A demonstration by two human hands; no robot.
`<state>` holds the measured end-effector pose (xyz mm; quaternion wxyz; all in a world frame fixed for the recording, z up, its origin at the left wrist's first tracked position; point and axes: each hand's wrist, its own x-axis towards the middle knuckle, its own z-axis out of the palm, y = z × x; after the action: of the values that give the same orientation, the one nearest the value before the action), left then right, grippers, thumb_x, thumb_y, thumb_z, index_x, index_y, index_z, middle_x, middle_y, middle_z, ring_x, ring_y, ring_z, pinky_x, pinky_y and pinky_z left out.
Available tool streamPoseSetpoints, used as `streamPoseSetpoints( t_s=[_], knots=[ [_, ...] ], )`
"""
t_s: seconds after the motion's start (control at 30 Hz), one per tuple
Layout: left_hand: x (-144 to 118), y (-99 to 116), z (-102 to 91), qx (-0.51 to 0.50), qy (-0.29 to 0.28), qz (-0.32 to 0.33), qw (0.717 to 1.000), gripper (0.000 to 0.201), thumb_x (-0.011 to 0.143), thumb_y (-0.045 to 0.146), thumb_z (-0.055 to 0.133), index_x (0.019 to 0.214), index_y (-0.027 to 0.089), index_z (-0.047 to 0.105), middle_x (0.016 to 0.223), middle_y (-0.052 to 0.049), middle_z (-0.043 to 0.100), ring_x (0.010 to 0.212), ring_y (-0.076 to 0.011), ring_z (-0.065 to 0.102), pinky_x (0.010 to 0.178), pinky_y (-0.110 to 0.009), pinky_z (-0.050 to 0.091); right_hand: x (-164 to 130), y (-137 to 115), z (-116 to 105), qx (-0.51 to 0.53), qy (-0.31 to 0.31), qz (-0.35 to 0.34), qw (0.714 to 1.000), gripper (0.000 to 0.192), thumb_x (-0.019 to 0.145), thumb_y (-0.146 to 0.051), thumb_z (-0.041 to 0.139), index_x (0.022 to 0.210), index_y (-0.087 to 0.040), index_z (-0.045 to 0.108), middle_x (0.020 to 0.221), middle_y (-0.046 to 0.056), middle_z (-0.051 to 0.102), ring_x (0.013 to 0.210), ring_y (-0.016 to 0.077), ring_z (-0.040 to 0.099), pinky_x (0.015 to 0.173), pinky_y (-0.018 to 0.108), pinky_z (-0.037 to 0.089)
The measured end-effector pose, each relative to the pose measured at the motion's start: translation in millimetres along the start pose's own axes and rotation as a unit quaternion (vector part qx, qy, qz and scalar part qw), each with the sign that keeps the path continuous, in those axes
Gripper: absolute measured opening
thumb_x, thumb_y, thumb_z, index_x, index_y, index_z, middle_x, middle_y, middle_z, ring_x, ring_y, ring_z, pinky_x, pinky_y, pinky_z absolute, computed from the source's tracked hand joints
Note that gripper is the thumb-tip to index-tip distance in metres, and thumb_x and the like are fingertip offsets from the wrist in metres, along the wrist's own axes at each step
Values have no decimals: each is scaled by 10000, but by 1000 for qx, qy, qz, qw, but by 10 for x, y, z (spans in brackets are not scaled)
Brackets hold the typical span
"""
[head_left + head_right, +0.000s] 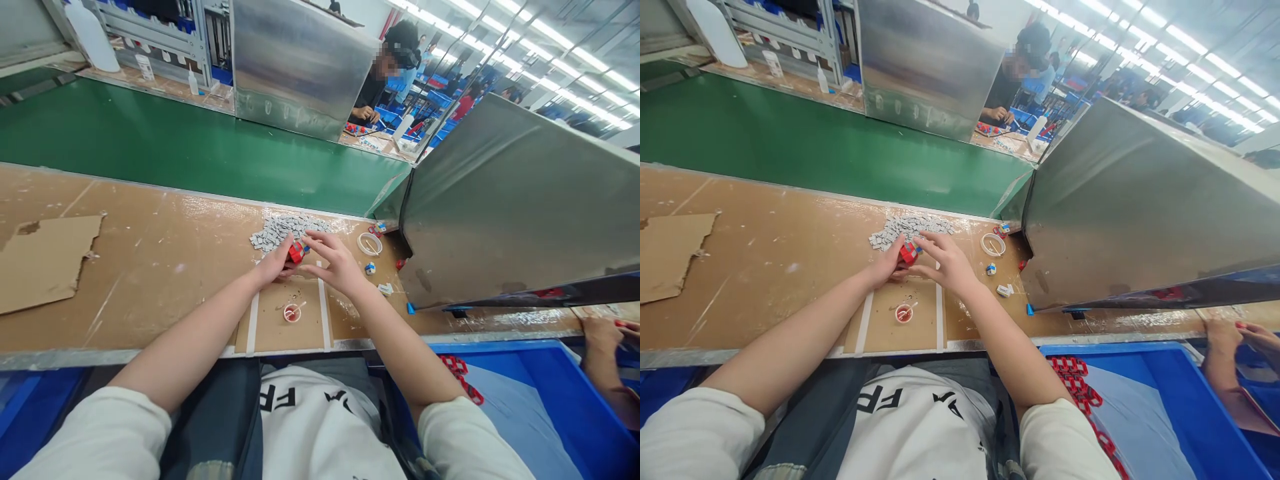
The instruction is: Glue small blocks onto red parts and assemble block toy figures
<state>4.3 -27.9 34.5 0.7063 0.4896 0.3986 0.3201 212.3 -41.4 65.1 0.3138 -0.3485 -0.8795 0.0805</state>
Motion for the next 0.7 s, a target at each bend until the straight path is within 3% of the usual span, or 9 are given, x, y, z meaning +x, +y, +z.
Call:
streamPoseSetpoints(
  t_s=[0.1,0.27,0.4,0.53,0.7],
  knots=[
    [-16,-30,-5,111,43,77,990,801,841,1021,339,778,234,470,627,2,434,546,-158,393,510,-305,334,-53,-51,199,21,29,62,997,664,970,-432,760,1563,-270,509,1396,167,667,1284,314,658,1084,535,584],
    [-42,-90,-45,246,51,147,957,756,977,896,239,1078,231,582,864,-40,636,769,-222,602,702,-345,480,-77,-24,405,34,99,62,993,472,995,-271,671,1455,-242,567,1319,151,685,1204,279,678,1044,485,596],
    [-56,-8,-133,402,62,199,892,755,959,875,408,1361,244,519,1101,-80,697,938,-283,678,783,-366,477,-121,10,314,3,76,27,997,507,986,-250,653,1484,-270,558,1327,145,666,1242,299,649,1066,515,574],
    [-92,100,-180,526,41,272,805,744,925,896,461,1197,222,623,1084,-107,694,939,-292,679,734,-343,437,-187,-99,93,-35,18,6,999,584,1004,-307,668,1549,-243,469,1217,151,682,1116,320,659,955,520,603],
    [-321,305,-86,590,31,353,726,751,901,930,431,969,220,666,838,-90,630,769,-256,615,666,-348,384,-181,-458,-273,-41,28,-46,998,565,1012,-396,700,1491,-234,447,1103,118,699,980,294,664,857,467,606]
  ],
)
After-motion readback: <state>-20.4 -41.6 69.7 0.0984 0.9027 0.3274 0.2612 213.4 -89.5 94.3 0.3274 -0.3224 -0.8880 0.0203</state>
